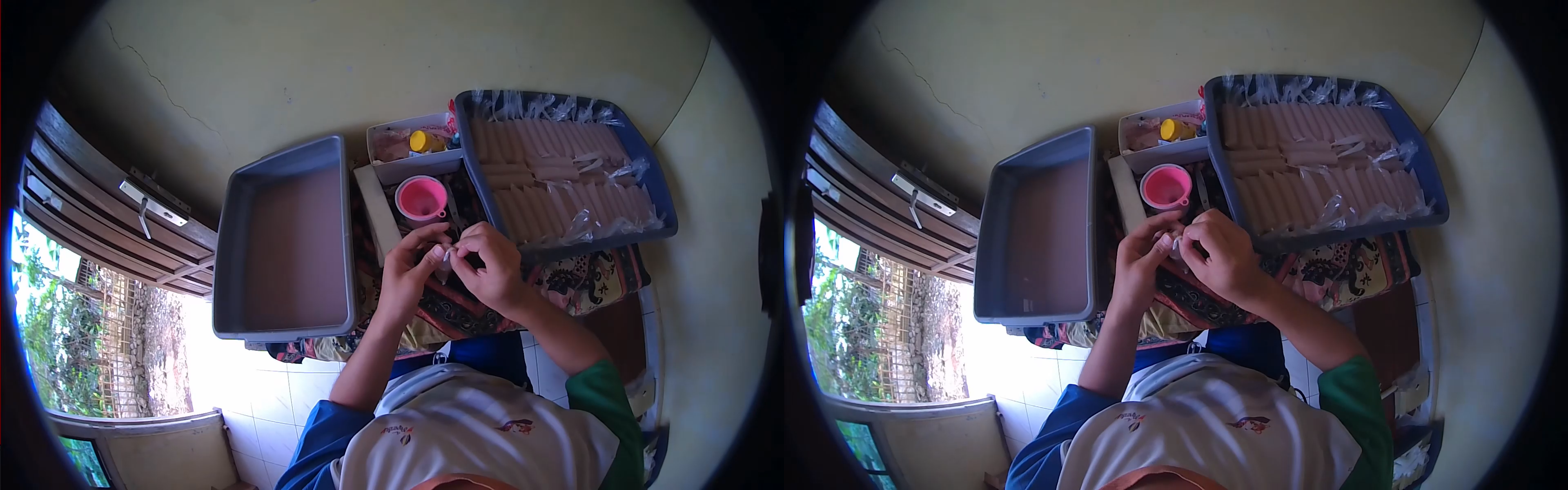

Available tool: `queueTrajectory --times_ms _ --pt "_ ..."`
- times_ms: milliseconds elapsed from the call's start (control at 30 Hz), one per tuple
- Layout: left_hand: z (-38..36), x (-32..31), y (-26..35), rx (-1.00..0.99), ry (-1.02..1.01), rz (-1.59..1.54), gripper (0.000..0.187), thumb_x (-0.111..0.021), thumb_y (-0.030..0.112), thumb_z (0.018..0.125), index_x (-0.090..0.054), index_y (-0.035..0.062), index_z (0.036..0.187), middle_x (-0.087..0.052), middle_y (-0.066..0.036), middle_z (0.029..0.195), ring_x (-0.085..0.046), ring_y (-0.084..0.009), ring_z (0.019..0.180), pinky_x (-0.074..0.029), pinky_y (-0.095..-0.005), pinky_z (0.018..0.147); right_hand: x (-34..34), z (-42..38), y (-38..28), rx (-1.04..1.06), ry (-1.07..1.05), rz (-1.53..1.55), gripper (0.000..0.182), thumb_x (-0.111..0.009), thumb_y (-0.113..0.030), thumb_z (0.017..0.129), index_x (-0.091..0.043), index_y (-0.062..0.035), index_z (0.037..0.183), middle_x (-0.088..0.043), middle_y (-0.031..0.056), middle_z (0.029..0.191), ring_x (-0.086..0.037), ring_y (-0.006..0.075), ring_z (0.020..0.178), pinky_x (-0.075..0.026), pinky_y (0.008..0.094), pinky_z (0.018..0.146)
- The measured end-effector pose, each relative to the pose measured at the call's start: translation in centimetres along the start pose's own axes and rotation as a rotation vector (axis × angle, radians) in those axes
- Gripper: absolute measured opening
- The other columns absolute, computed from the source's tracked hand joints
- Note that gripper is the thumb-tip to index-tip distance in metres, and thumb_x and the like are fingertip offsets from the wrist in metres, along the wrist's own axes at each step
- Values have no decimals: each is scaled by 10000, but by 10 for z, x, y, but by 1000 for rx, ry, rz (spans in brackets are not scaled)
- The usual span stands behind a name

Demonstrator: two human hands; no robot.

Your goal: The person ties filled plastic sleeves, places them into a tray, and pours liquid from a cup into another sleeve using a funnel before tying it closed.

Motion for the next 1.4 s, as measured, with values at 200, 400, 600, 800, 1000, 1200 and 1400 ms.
queueTrajectory --times_ms 200,400,600,800,1000,1200,1400 --pt "-3 6 8 -175 26 258 189 -724 28 807 -710 -5 993 -654 -77 924 -583 -159 966 -453 -290 863 0 -4 1 -49 66 78 293 -716 86 721 -516 -25 905 -597 139 876 -632 285 830 -517 339 703" --pt "-6 -1 17 -391 76 367 131 -723 -27 782 -685 -17 907 -648 -70 878 -589 -164 920 -462 -292 839 6 -1 -7 7 139 64 353 -711 105 727 -537 -40 998 -614 132 961 -646 251 854 -533 325 733" --pt "-5 -1 19 -351 30 322 125 -697 -82 763 -670 -14 864 -643 -71 865 -602 -166 890 -476 -272 806 9 -4 -5 -40 84 21 426 -715 147 703 -508 -48 1021 -588 120 924 -663 235 838 -544 309 716" --pt "-3 5 34 -467 148 621 203 -665 -136 691 -669 -1 843 -637 -93 851 -614 -199 862 -491 -308 761 -1 -5 -12 46 -95 82 396 -683 151 725 -497 -45 1015 -569 127 944 -638 238 765 -528 317 657" --pt "-4 2 47 -646 193 766 200 -664 -125 661 -599 -6 808 -637 -99 842 -612 -271 868 -478 -353 749 -12 -14 -21 98 -213 131 290 -671 25 810 -515 -52 1042 -521 123 950 -551 229 797 -458 323 679" --pt "-11 0 51 -786 243 915 209 -694 -83 664 -611 45 806 -642 -74 850 -610 -259 872 -449 -354 784 -13 -15 4 -358 -146 126 273 -702 31 803 -585 1 1048 -533 105 952 -599 153 730 -485 293 623" --pt "-19 -6 50 -860 211 926 206 -727 -34 689 -658 47 865 -654 -70 870 -614 -234 888 -452 -340 803 -13 -5 12 -326 -84 94 129 -692 53 773 -633 31 886 -562 113 938 -612 221 760 -495 309 663"
Point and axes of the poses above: each hand's wrist, its own z-axis towards the middle knuckle, its own x-axis out of the back of the hand, y = z × x, the point moved 7 cm from there along z, towards the middle knuckle
